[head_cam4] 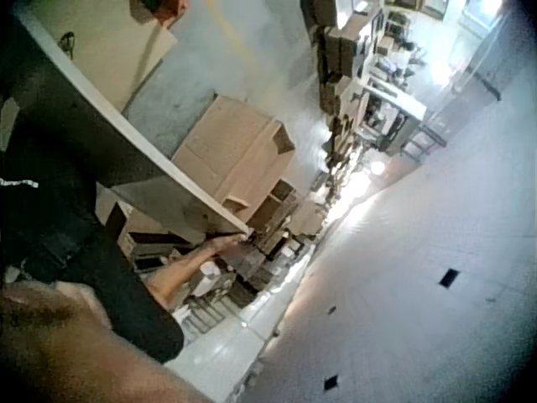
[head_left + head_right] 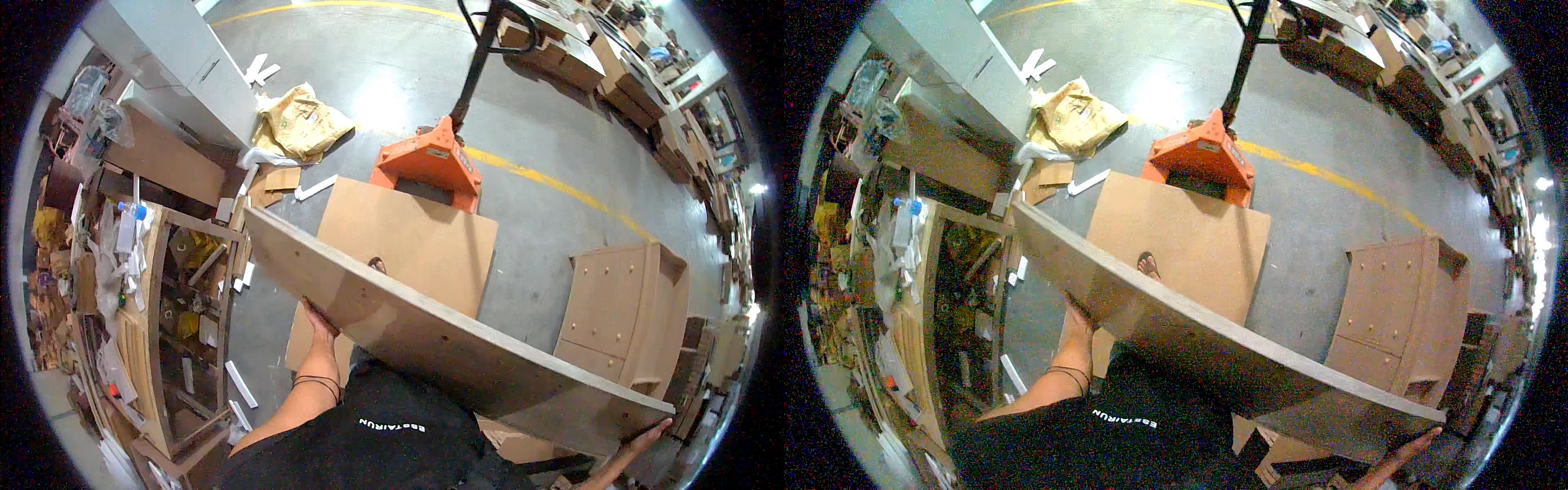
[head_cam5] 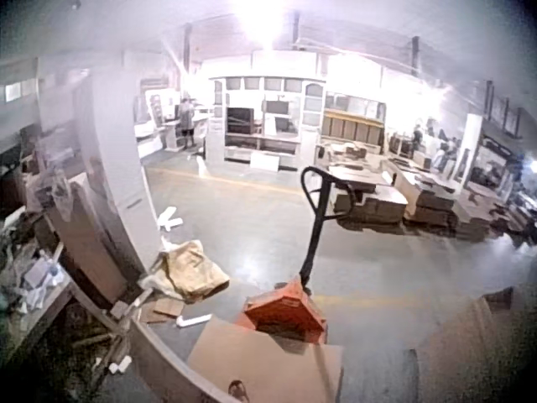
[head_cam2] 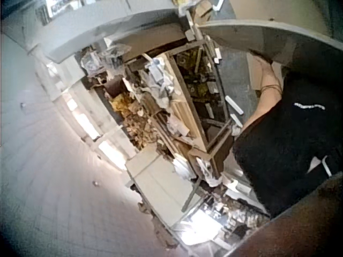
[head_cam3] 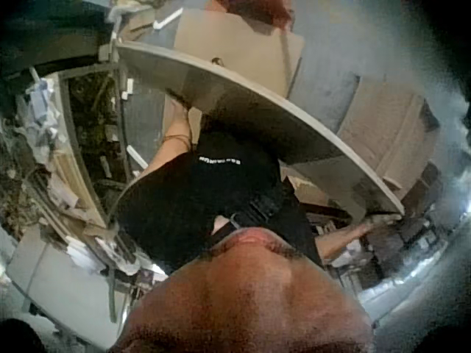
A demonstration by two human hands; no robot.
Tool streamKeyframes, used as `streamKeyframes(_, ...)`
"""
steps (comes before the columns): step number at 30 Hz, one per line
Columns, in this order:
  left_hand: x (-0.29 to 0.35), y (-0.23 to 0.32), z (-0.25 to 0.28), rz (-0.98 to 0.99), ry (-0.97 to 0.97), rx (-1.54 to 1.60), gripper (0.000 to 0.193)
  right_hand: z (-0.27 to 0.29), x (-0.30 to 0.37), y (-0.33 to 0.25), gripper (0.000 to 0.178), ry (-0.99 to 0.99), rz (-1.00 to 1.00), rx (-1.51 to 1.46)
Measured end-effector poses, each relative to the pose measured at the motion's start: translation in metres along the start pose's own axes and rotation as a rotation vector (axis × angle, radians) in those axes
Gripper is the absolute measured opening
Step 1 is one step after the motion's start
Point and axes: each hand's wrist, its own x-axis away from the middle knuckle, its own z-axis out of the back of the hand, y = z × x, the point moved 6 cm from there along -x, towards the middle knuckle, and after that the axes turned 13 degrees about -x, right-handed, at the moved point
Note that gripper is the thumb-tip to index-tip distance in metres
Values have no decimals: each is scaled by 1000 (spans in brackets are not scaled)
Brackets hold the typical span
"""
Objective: The person assembles a wooden panel by inserting small white fasteners into pre-drilled holes and hammering them in. They use a hammer to drive the fasteners flush with the surface, then lift and reposition the panel to continue the process.
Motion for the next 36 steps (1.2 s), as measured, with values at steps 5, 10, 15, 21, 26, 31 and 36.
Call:
streamKeyframes(5,-61,40,-71,191,131,-56,88,-33,-43,36,74,-362,531,262)
streamKeyframes(10,-149,32,-35,210,223,-161,92,-184,-37,117,78,-185,-141,333)
streamKeyframes(15,-279,-17,-13,231,440,-314,92,-297,-37,287,77,-234,-362,336)
streamKeyframes(21,-431,-91,6,181,496,-389,86,-440,-41,493,83,-244,-543,447)
streamKeyframes(26,-541,-135,69,124,426,-422,86,-497,-48,621,89,-220,-450,528)
streamKeyframes(31,-591,-155,90,98,384,-427,91,-513,-31,718,85,-246,-432,422)
streamKeyframes(36,-602,-154,101,194,442,-548,96,-512,-40,805,80,-276,-600,293)
